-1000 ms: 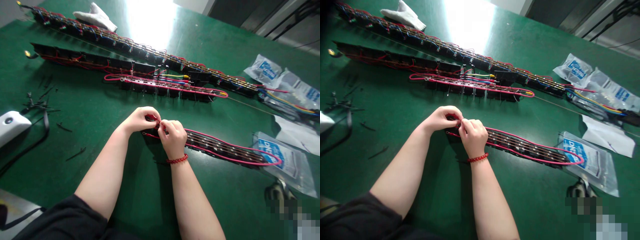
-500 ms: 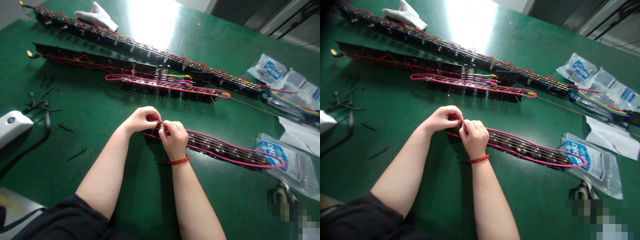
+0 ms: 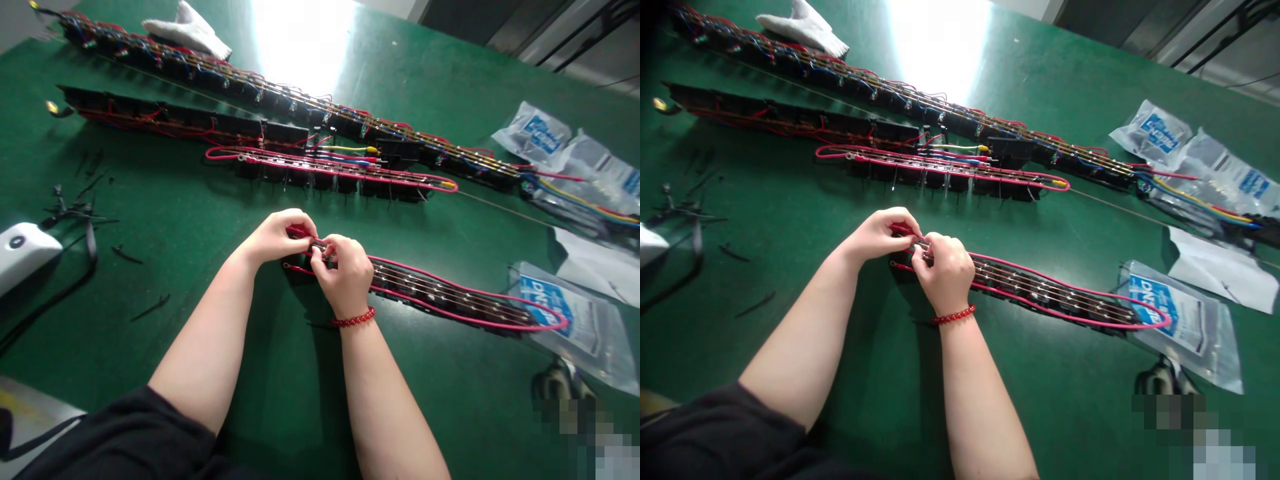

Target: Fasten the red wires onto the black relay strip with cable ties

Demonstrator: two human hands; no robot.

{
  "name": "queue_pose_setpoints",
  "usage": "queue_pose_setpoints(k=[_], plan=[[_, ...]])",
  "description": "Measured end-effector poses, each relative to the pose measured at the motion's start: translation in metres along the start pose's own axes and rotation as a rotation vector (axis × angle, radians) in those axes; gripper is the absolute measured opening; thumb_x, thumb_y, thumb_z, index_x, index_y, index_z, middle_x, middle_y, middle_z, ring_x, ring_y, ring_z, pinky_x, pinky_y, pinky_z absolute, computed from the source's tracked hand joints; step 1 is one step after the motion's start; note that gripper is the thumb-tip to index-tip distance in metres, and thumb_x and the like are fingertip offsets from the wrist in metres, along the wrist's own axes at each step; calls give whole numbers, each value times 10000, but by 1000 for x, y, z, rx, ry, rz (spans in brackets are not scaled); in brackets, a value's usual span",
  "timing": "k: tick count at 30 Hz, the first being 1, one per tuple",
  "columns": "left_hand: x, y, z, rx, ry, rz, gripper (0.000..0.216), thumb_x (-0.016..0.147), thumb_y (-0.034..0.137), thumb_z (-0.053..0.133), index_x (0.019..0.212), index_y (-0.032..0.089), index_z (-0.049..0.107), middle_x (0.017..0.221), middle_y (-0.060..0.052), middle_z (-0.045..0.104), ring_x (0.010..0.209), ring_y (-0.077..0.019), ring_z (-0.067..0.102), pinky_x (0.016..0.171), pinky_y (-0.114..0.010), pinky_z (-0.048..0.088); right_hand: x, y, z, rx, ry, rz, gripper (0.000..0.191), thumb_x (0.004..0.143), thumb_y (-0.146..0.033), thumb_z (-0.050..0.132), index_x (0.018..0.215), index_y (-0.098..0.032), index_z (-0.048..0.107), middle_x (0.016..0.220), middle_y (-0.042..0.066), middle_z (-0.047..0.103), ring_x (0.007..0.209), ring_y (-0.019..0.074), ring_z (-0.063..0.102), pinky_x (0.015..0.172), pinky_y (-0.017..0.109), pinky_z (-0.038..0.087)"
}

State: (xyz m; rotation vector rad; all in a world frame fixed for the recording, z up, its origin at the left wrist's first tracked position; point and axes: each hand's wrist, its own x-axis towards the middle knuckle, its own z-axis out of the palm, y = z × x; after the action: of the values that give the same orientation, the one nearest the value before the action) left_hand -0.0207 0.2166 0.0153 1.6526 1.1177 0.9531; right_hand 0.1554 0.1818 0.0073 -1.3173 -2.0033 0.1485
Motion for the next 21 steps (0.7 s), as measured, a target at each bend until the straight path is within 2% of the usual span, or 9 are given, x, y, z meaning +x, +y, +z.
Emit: queue_pose_setpoints(k=[3, 6, 21], plan=[[0, 1, 0, -5, 0, 8, 70, 743, 160, 652, 799, 149, 693, 838, -11, 641, 758, -111, 640, 688, -208, 536, 1, 1, 0, -8, -8, -32, 130, 930, -257, 566, 994, -206, 667, 777, 23, 681, 744, 167, 591, 718, 292, 459], [0, 2, 0, 12, 0, 18, 58, 751, 167, 661, 793, 150, 696, 826, -11, 637, 754, -107, 627, 693, -208, 535, 0, 3, 0, -20, 15, -80, 158, 958, -236, 540, 953, -216, 696, 797, 32, 697, 768, 165, 605, 735, 287, 466], [1, 1, 0, 23, -26, 19, 111, 740, 101, 617, 797, 151, 698, 837, -14, 635, 768, -110, 627, 707, -213, 537, 0, 2, -2, -46, -37, -72, 195, 972, -219, 490, 970, -208, 685, 831, 54, 688, 795, 182, 598, 726, 297, 458]])
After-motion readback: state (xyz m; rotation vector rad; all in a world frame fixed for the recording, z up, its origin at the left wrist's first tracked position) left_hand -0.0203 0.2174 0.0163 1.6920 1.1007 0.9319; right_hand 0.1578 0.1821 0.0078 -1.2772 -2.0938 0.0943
